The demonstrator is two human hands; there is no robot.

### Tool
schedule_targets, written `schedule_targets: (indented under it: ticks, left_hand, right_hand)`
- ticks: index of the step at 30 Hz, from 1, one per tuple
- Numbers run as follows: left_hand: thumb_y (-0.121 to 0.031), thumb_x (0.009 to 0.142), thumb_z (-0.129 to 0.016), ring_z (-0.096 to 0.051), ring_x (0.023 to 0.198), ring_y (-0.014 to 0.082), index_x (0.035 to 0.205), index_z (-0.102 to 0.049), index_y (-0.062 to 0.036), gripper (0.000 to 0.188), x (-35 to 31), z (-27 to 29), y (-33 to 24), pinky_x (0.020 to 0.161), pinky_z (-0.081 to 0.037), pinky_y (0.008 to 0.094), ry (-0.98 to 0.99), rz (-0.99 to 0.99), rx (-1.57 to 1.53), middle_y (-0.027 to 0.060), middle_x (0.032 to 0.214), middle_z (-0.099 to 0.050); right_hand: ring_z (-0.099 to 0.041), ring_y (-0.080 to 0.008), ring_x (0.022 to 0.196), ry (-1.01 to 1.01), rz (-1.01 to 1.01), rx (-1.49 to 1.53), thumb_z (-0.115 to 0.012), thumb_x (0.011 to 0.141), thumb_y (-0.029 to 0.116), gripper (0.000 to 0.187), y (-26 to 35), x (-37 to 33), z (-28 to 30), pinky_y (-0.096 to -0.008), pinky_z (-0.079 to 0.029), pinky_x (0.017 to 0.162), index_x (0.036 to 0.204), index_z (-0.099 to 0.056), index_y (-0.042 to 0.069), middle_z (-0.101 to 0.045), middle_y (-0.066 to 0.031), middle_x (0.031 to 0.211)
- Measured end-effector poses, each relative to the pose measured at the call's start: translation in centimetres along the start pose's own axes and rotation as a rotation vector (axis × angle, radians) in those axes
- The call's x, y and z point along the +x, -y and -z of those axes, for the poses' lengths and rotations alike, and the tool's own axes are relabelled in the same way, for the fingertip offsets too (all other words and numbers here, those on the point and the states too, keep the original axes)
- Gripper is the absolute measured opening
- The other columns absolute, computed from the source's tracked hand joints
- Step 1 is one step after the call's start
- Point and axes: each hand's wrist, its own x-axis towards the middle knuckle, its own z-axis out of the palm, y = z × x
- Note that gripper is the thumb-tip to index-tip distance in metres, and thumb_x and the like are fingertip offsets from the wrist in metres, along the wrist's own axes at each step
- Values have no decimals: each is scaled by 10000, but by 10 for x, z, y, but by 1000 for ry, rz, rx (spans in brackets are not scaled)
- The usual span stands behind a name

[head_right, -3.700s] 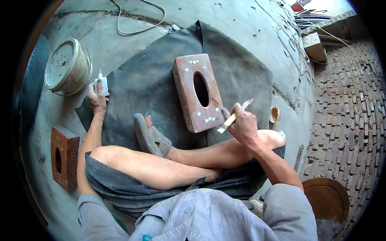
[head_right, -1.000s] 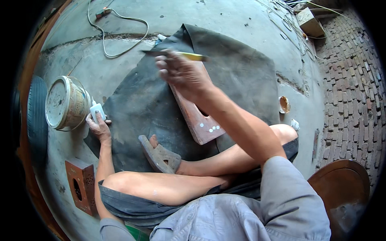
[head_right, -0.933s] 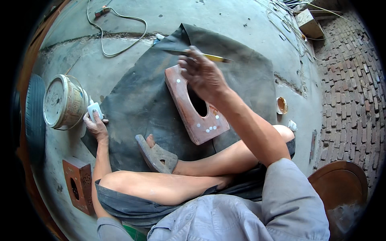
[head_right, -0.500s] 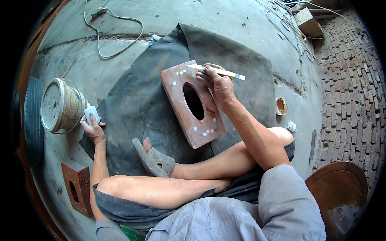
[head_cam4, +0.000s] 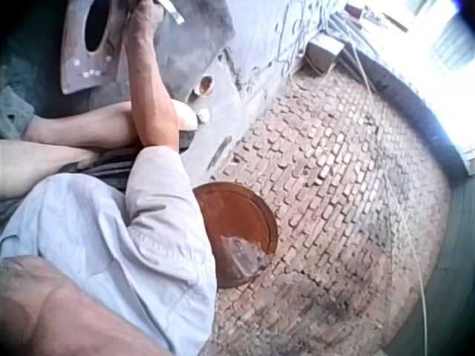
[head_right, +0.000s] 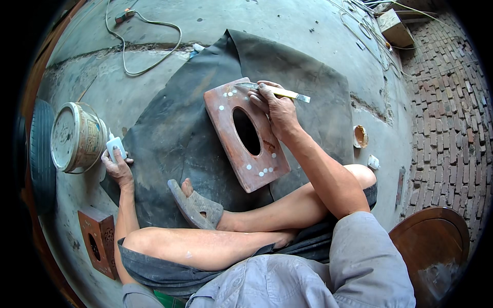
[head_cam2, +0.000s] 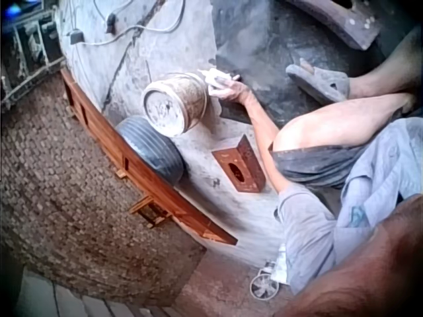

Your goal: The person sits on the floor and applies white glue to a small wooden box using a brush. They then use a small tool to spread the glue and create a decorative pattern on the surface of the box.

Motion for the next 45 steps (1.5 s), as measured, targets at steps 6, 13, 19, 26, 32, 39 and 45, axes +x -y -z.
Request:
schedule_targets:
  ticks: [6, 13, 19, 26, 32, 39, 45]
  left_hand:
    - [-347, 1035, -591, -668, 737, 178, 1222, -479, 26, 432, -1, -1, -3, 489, -561, 279, 7, 14, -4, 153, 1053, -611]
    - [-335, 1033, -594, -675, 751, 181, 1220, -482, 25, 421, 1, 2, 3, 494, -572, 276, 19, 28, 9, 151, 1061, -619]
    - [-328, 1031, -598, -677, 773, 188, 1224, -482, 29, 422, 0, 1, 1, 492, -580, 283, 13, 30, 16, 151, 1087, -610]
    - [-326, 1030, -602, -677, 783, 190, 1221, -483, 30, 421, 0, 1, 0, 487, -583, 282, 11, 37, 2, 151, 1089, -605]
    - [-320, 1030, -603, -674, 776, 187, 1212, -483, 30, 412, 0, 0, -2, 485, -583, 282, 6, 17, 5, 152, 1075, -607]
    - [-326, 1034, -595, -664, 681, 172, 1209, -478, 21, 406, 1, 1, 3, 489, -554, 273, 8, 24, 7, 151, 975, -638]
    - [-324, 1038, -588, -651, 627, 168, 1215, -472, 19, 403, 0, -1, 2, 488, -541, 268, -2, 6, 1, 144, 916, -646]
  right_hand:
    - [-718, -190, 990, -13, -14, 15, -623, 1021, 141, 287, 1, -1, -2, -254, -631, 876, 1249, -552, -18, -672, -143, 1109]
    - [-717, -188, 992, -12, -12, 14, -631, 1016, 142, 282, 0, 0, -1, -262, -630, 877, 1243, -558, -9, -673, -137, 1106]
    - [-718, -187, 990, -16, -12, 7, -638, 1012, 144, 278, -1, -1, 0, -262, -627, 880, 1236, -564, -3, -673, -132, 1106]
    - [-722, -181, 978, -11, -5, 5, -640, 1012, 146, 273, -1, -1, -1, -260, -627, 873, 1235, -568, 7, -690, -134, 1096]
    - [-726, -177, 962, -16, 14, 3, -652, 1007, 163, 283, -2, 0, -1, -261, -633, 848, 1239, -579, 19, -708, -144, 1103]
    - [-726, -163, 926, -36, 27, -21, -659, 1005, 177, 280, -2, 1, -6, -243, -628, 805, 1235, -596, 30, -720, -141, 1095]
    - [-726, -164, 923, -38, 31, -42, -659, 1004, 167, 269, -1, 1, -7, -244, -630, 799, 1226, -602, 26, -720, -141, 1084]
